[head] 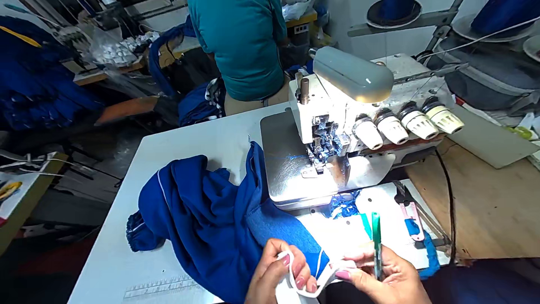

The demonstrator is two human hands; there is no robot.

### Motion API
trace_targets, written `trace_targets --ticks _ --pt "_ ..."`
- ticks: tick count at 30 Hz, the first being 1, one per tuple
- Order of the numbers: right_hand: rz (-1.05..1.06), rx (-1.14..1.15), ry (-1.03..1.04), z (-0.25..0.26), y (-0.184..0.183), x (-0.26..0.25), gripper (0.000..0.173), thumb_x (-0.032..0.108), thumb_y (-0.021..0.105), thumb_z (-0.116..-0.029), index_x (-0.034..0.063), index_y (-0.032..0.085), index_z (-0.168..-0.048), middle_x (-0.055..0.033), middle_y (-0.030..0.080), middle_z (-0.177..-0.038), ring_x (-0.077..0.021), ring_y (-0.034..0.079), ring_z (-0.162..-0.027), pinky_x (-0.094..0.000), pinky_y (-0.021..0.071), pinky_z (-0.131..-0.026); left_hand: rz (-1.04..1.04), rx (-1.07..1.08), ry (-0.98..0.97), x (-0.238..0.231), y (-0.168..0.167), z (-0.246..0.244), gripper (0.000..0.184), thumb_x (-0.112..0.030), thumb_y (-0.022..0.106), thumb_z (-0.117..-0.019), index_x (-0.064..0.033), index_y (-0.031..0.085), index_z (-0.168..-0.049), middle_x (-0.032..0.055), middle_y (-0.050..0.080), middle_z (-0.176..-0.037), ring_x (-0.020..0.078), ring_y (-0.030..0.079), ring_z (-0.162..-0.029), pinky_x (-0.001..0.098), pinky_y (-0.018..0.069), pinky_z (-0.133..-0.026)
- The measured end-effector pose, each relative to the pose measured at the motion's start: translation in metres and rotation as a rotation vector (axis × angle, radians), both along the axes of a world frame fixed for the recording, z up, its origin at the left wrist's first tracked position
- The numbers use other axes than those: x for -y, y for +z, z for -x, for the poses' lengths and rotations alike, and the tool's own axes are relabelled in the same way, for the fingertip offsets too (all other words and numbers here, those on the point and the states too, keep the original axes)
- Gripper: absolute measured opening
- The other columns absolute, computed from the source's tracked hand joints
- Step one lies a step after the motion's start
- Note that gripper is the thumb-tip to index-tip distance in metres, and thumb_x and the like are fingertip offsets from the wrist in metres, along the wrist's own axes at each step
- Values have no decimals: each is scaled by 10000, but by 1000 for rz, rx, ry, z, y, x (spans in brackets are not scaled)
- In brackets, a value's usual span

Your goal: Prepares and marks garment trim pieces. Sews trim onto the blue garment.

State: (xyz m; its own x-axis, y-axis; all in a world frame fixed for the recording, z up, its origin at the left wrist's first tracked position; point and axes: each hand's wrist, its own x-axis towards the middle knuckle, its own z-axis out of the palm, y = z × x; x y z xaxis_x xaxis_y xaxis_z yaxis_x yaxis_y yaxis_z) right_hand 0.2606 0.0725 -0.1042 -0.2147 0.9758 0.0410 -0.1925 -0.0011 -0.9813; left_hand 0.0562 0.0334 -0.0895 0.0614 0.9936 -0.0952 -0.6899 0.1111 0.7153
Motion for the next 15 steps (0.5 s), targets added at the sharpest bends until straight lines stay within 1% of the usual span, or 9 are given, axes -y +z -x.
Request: trace_targets --ticks 1,3,5,7,9,10,12,13,15 --pt "-22 9 15 2 0 0 251 -11 811 -800 108 709 -996 52 773 -937 -53 738 -809 -231 629 -703 -29 -47 -43 -3 -2 -4 93 -188 527 -1034 -193 487 -1118 -64 625 -815 48 637 -711 229 556 -673" --pt "-55 40 26 6 2 1 226 -11 809 -797 97 719 -975 54 776 -923 -22 726 -795 -200 611 -686 -146 -427 -94 -4 -2 -7 326 -264 713 -949 -123 545 -1190 -119 557 -798 -57 521 -661 131 463 -607" --pt "-91 86 26 8 4 2 200 -7 804 -801 85 722 -959 75 766 -913 27 682 -744 -160 574 -653 -233 -903 -70 -3 4 -11 502 -271 876 -786 -1 642 -1138 -47 536 -719 -29 434 -602 140 376 -561" --pt "-103 103 27 9 5 3 197 -36 790 -793 70 724 -945 74 767 -906 42 668 -717 -149 569 -646 -312 -1149 16 -4 2 -12 360 -275 845 -819 4 727 -1013 13 599 -702 -6 457 -589 142 383 -548" --pt "-87 106 50 8 5 2 179 -53 751 -812 62 720 -946 71 763 -914 37 680 -749 -156 579 -679 -351 -1176 127 -7 -3 -8 215 -256 825 -836 -51 769 -867 -18 564 -696 -47 464 -628 93 364 -558" --pt "-78 109 74 6 4 2 170 -58 725 -830 61 712 -952 70 760 -922 34 687 -777 -158 583 -703 -357 -1165 160 -9 -5 -8 186 -250 830 -833 -73 774 -825 -17 582 -744 -47 502 -689 87 393 -600" --pt "-73 122 112 2 1 0 147 -48 698 -852 58 701 -954 62 754 -926 33 683 -798 -155 573 -714 -375 -1146 147 -10 -10 -7 176 -237 820 -854 -77 763 -807 55 668 -1000 10 634 -944 121 535 -806" --pt "-78 138 116 0 -1 -1 124 -20 708 -860 63 711 -952 59 746 -922 29 673 -809 -155 562 -723 -387 -1137 122 -10 -11 -7 169 -210 802 -872 -58 754 -815 94 696 -1074 53 666 -1031 163 562 -881" --pt "-70 162 81 -3 -6 -3 83 62 743 -854 111 749 -921 72 695 -898 15 618 -851 -157 513 -758 -402 -1132 77 -12 -12 -11 131 -144 745 -911 -22 731 -865 83 743 -941 48 697 -859 168 567 -760"
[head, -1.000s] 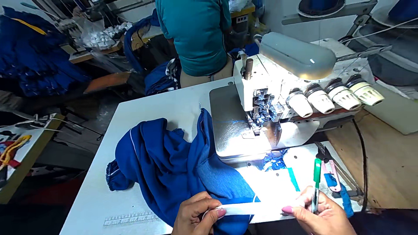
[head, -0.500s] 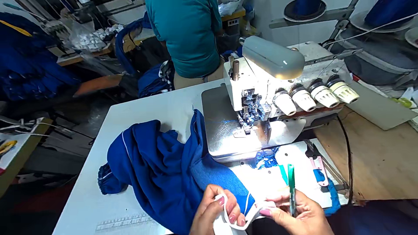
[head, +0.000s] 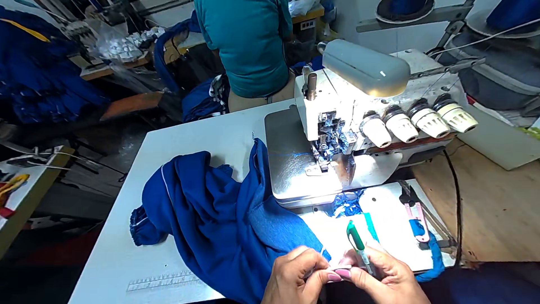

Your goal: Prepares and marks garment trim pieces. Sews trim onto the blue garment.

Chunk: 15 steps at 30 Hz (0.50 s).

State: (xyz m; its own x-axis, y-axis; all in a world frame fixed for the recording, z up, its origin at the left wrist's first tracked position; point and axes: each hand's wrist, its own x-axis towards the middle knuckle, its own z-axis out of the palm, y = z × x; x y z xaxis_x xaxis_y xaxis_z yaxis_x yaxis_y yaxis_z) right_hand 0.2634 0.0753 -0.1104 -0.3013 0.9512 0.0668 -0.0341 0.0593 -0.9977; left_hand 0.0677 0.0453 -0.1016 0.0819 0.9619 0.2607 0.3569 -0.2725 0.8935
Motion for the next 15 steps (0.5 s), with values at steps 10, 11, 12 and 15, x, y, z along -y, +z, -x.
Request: trace_targets --ticks 10,11,12,15 --pt "100 -101 -113 -11 -12 1 93 105 813 -801 171 748 -799 93 665 -909 67 578 -714 -103 497 -607 167 39 -179 -16 6 -8 245 -277 753 -920 -33 774 -941 6 663 -790 -9 573 -729 143 465 -666" --pt "126 -112 -91 -13 -11 1 105 82 800 -798 172 747 -806 98 659 -903 73 565 -687 -98 486 -586 158 47 -182 -18 4 -7 222 -258 758 -915 -37 775 -900 -2 653 -767 -14 563 -715 139 455 -650" --pt "149 -117 -68 -15 -11 1 113 61 785 -801 164 743 -820 95 653 -902 73 555 -668 -97 479 -574 145 50 -190 -20 2 -7 209 -242 763 -909 -36 777 -875 -4 644 -753 -12 560 -714 136 452 -648" --pt "169 -122 -67 -22 -14 -2 84 68 678 -923 128 736 -930 79 652 -918 68 493 -596 -111 420 -505 98 -28 -175 -27 -1 -6 202 -210 734 -922 -36 766 -823 -2 628 -720 -2 558 -701 136 447 -640"
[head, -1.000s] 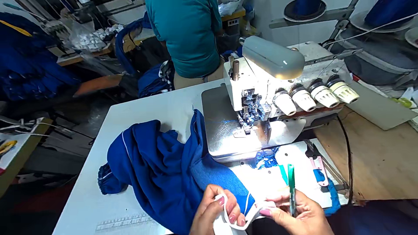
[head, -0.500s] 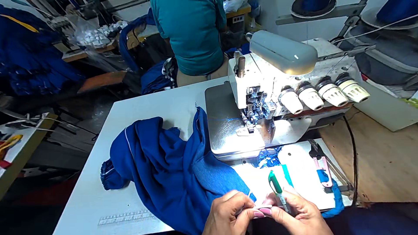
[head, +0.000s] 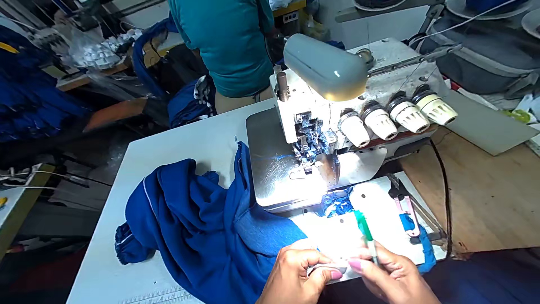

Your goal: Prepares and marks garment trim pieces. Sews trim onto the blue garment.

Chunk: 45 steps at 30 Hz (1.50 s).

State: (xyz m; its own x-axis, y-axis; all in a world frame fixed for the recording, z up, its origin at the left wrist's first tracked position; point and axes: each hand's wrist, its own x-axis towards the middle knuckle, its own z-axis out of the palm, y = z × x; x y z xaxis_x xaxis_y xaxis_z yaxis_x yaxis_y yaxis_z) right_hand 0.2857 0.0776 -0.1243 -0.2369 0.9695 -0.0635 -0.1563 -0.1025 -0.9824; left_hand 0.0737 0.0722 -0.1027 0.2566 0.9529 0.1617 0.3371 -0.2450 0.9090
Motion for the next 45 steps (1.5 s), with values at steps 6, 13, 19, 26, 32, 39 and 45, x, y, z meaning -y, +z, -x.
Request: trace_targets --ticks 6,13,19,26,32,39,45 --pt "-317 167 -302 -5 -12 -18 453 482 427 -1070 196 756 -946 85 656 -970 27 597 -887 -162 499 -790 -123 -500 37 -3 5 -12 178 -159 625 -896 -76 728 -777 40 627 -684 144 622 -632 281 526 -596" --pt "-311 121 -206 3 -22 -15 269 305 553 -1060 80 699 -1050 56 735 -829 13 663 -651 -153 563 -566 -173 -714 63 -2 12 -28 114 -140 682 -860 -73 760 -811 85 651 -731 240 682 -679 380 572 -624" --pt "-317 116 -206 -1 -22 -12 86 122 684 -942 124 656 -1023 74 706 -879 56 615 -646 -108 525 -552 -182 -708 60 -1 14 -30 118 -177 711 -860 -89 772 -809 77 646 -722 216 666 -668 342 550 -613" --pt "-410 119 -131 -5 -26 -12 87 212 615 -990 134 633 -957 60 644 -822 71 575 -664 -82 480 -571 -211 -676 29 -1 10 -28 93 -125 693 -833 -78 768 -807 68 634 -701 202 653 -659 320 539 -611" --pt "-432 132 -133 -4 -29 -13 110 212 612 -990 112 626 -944 38 651 -828 57 604 -710 -94 509 -625 -171 -703 -9 -4 13 -30 81 -123 703 -819 -77 769 -806 71 668 -726 210 684 -683 339 563 -621" --pt "-476 160 -130 -2 -33 -13 117 205 617 -980 97 619 -937 23 635 -798 52 595 -705 -87 497 -627 -132 -722 -18 -6 18 -34 65 -107 709 -800 -65 750 -772 82 661 -714 222 685 -666 355 567 -604" --pt "-565 299 -98 1 -34 -12 144 207 614 -963 92 617 -878 -5 620 -761 14 600 -700 -106 484 -613 -159 -766 -5 -6 19 -39 73 -118 714 -790 -72 731 -736 73 651 -692 219 679 -647 352 556 -582"
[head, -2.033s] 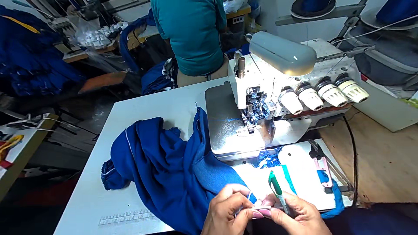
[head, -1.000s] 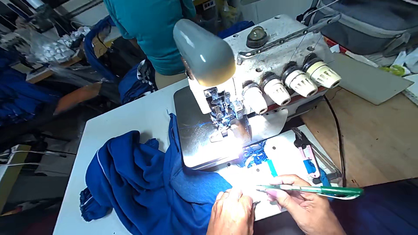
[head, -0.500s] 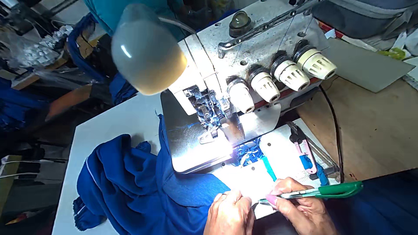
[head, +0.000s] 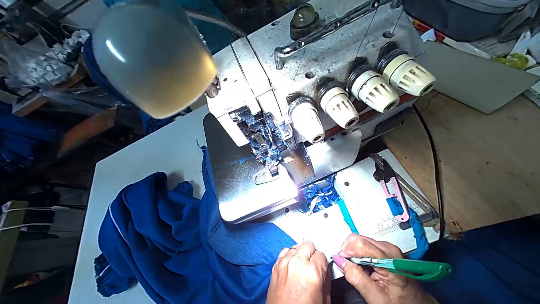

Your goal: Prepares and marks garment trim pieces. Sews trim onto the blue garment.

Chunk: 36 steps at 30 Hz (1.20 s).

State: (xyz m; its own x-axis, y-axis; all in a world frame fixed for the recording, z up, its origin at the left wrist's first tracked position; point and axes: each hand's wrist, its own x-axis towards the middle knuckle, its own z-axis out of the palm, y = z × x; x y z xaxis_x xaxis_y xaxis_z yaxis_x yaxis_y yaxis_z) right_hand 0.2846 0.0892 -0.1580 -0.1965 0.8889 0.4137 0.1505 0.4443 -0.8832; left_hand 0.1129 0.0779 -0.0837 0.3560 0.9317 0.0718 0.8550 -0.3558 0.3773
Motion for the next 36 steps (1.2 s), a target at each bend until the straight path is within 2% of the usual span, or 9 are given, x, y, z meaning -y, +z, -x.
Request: trace_targets --ticks 4,7,12,23,28,31,36 --pt "-67 46 -14 1 -1 -1 169 196 582 -972 89 566 -844 -18 546 -716 -11 540 -632 -115 426 -557 -36 -29 -3 1 -3 -3 117 -142 699 -810 -81 710 -710 56 638 -673 202 666 -632 336 536 -562" --pt "-68 9 -38 0 0 -1 153 183 576 -980 88 548 -863 -22 530 -746 -9 539 -667 -100 435 -595 -41 6 -6 1 -6 -1 81 -125 700 -788 -78 715 -724 54 645 -680 195 667 -632 324 544 -569" --pt "18 -122 -18 -3 -1 0 91 187 607 -980 110 586 -937 20 594 -809 45 575 -713 -78 478 -633 -34 24 12 3 -5 0 65 -114 707 -785 -63 725 -749 67 650 -686 210 674 -643 329 546 -575" --pt "20 -88 -4 1 0 2 111 191 606 -984 99 589 -925 15 603 -807 50 581 -723 -71 477 -641 -116 -48 36 9 -9 -5 111 -131 675 -820 -87 717 -727 47 651 -680 193 667 -641 309 521 -559" --pt "-65 44 -29 3 -3 1 196 227 576 -990 99 564 -842 -12 554 -706 -11 550 -626 -125 431 -547 -106 -51 39 9 -9 -7 117 -145 696 -826 -85 719 -728 54 659 -684 195 679 -646 315 539 -573" --pt "-88 39 -52 2 -1 1 153 190 572 -975 95 551 -857 -16 534 -728 -9 541 -651 -103 433 -580 -117 -51 32 8 -10 -6 126 -153 685 -822 -90 708 -715 46 643 -673 189 661 -628 309 523 -555" --pt "-19 -76 -53 -2 0 0 115 203 586 -992 113 573 -922 18 575 -788 40 569 -709 -78 465 -633 -147 -42 40 10 -12 -6 127 -140 671 -814 -85 709 -706 50 641 -665 193 659 -617 306 518 -541"
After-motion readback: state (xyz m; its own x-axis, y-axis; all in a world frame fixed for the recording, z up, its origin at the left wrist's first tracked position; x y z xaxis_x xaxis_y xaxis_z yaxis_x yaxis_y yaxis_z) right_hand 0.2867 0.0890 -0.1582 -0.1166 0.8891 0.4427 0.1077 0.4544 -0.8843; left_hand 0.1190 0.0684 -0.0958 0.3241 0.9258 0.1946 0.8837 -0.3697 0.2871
